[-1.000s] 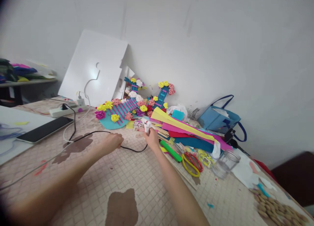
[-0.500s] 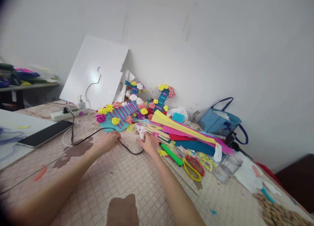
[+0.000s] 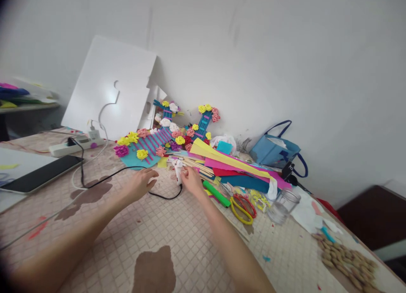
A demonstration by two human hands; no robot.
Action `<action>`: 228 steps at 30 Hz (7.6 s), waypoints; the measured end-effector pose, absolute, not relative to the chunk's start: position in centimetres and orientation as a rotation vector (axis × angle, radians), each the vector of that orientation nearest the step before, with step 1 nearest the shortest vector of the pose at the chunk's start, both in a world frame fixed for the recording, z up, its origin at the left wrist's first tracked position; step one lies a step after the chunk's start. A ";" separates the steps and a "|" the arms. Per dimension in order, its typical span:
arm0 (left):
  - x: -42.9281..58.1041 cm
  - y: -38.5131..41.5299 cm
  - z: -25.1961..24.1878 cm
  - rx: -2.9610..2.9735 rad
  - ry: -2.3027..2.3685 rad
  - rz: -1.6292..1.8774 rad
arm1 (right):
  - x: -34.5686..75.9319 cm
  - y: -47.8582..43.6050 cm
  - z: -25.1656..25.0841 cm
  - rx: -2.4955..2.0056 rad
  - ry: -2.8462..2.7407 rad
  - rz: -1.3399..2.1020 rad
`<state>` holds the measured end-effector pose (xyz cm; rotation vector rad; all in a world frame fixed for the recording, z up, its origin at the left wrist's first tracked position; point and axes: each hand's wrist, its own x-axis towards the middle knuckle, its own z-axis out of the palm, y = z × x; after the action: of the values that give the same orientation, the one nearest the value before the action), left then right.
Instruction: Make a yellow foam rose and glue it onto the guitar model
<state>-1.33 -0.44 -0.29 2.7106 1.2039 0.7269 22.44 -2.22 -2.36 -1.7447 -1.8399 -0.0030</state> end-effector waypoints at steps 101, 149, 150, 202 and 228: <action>2.6 -15.0 -0.5 2.620 0.790 0.240 | 27.8 -23.6 2.8 -1.274 -2.377 -0.274; -0.3 -7.6 1.8 2.448 0.857 0.106 | 46.6 0.0 4.6 -2.405 -1.678 -0.411; -0.5 -7.2 1.4 2.436 0.851 0.117 | 47.5 0.2 5.5 -2.424 -1.625 -0.435; -3.1 -11.4 1.1 2.865 0.836 0.095 | 33.8 -16.5 0.8 -1.624 -2.498 -0.245; -6.1 -6.5 2.6 2.907 1.052 0.544 | 33.2 -17.6 2.3 -1.834 -2.203 0.038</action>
<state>-6.12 -6.52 2.57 2.9068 1.0520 0.5445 33.23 -17.61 2.26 -1.8339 -2.2035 0.0382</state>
